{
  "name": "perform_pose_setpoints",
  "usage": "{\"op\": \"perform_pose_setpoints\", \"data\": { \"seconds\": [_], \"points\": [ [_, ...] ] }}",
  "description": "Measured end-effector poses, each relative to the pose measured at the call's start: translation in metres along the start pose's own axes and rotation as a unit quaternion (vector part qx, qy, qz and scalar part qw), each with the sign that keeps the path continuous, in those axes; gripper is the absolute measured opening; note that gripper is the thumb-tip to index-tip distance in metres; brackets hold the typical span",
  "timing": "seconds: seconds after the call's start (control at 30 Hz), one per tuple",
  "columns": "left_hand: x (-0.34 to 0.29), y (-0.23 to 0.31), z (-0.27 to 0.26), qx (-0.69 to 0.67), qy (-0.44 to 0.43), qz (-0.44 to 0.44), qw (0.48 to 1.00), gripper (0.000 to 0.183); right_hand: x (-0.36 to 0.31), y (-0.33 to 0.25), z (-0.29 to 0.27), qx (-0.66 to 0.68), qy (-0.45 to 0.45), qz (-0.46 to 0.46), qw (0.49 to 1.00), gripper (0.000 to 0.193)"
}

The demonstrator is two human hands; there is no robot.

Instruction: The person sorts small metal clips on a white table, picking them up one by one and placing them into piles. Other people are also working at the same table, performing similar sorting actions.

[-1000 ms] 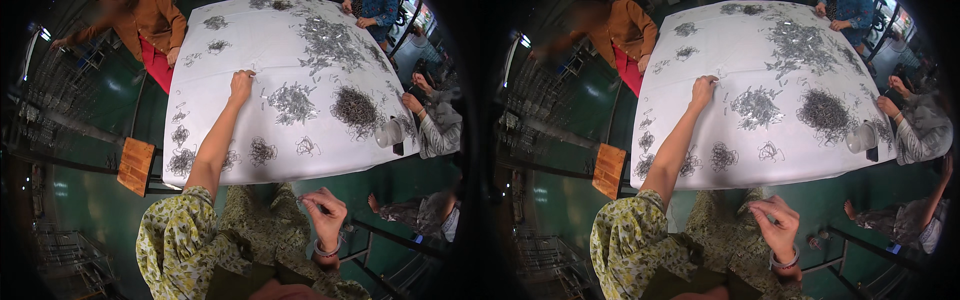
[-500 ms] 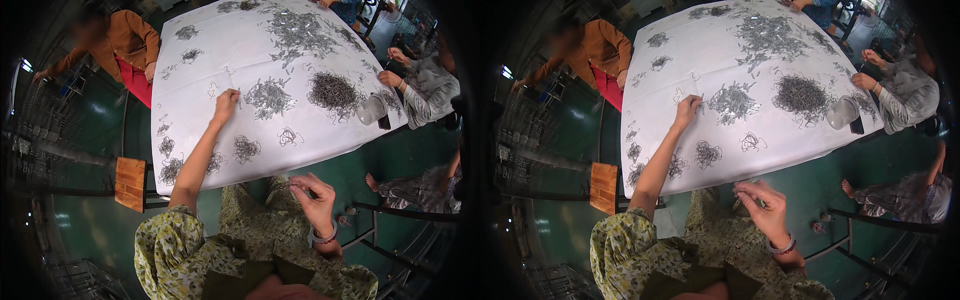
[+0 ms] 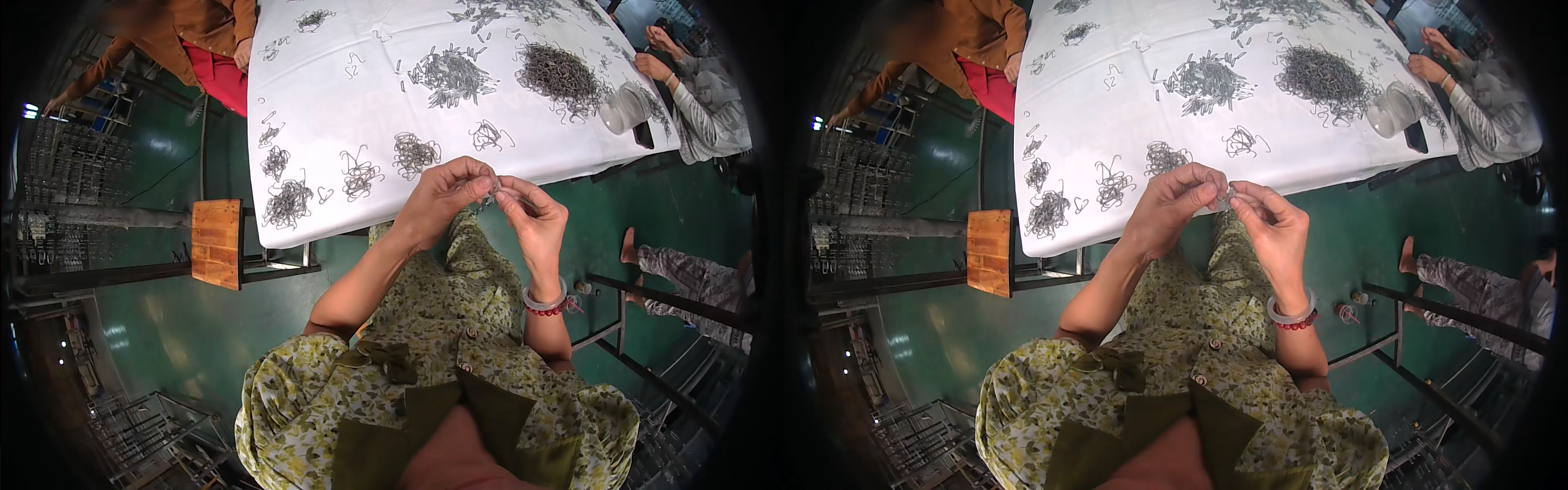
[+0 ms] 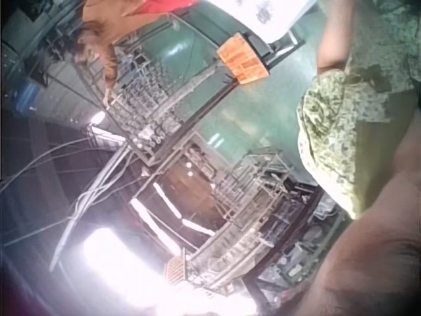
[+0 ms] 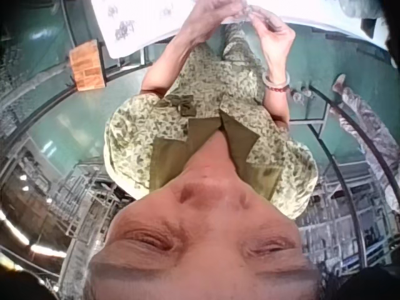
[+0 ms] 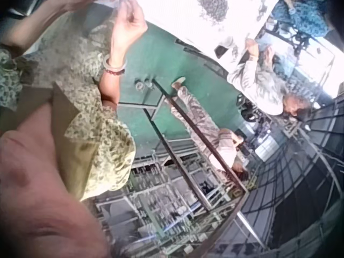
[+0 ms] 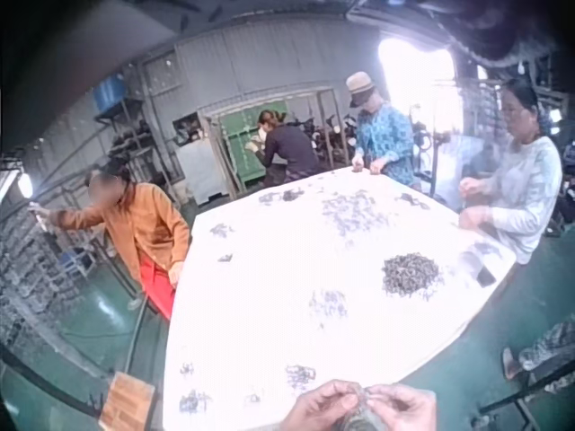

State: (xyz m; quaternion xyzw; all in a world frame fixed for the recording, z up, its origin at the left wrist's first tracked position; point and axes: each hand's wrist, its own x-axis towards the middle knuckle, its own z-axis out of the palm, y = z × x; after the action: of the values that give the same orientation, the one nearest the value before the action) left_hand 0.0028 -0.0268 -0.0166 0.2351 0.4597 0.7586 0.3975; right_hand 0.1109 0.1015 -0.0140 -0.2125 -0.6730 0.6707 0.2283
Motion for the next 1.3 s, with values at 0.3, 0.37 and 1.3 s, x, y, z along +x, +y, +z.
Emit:
{"op": "perform_pose_setpoints", "data": {
  "seconds": [0.3, 0.37, 1.3],
  "points": [
    [-0.003, -0.016, 0.009, 0.19, 0.098, 0.104, 0.971, 0.011, -0.004, 0.002, 0.007, -0.064, 0.013, -0.095, 0.993, 0.021],
    [-0.004, -0.02, 0.01, 0.16, 0.105, 0.115, 0.975, 0.015, -0.004, 0.0, 0.008, -0.1, 0.01, -0.132, 0.986, 0.02],
    [-0.026, -0.001, 0.008, 0.211, 0.148, 0.149, 0.955, 0.013, 0.108, 0.005, 0.008, -0.088, -0.153, -0.05, 0.983, 0.015]
  ]
}}
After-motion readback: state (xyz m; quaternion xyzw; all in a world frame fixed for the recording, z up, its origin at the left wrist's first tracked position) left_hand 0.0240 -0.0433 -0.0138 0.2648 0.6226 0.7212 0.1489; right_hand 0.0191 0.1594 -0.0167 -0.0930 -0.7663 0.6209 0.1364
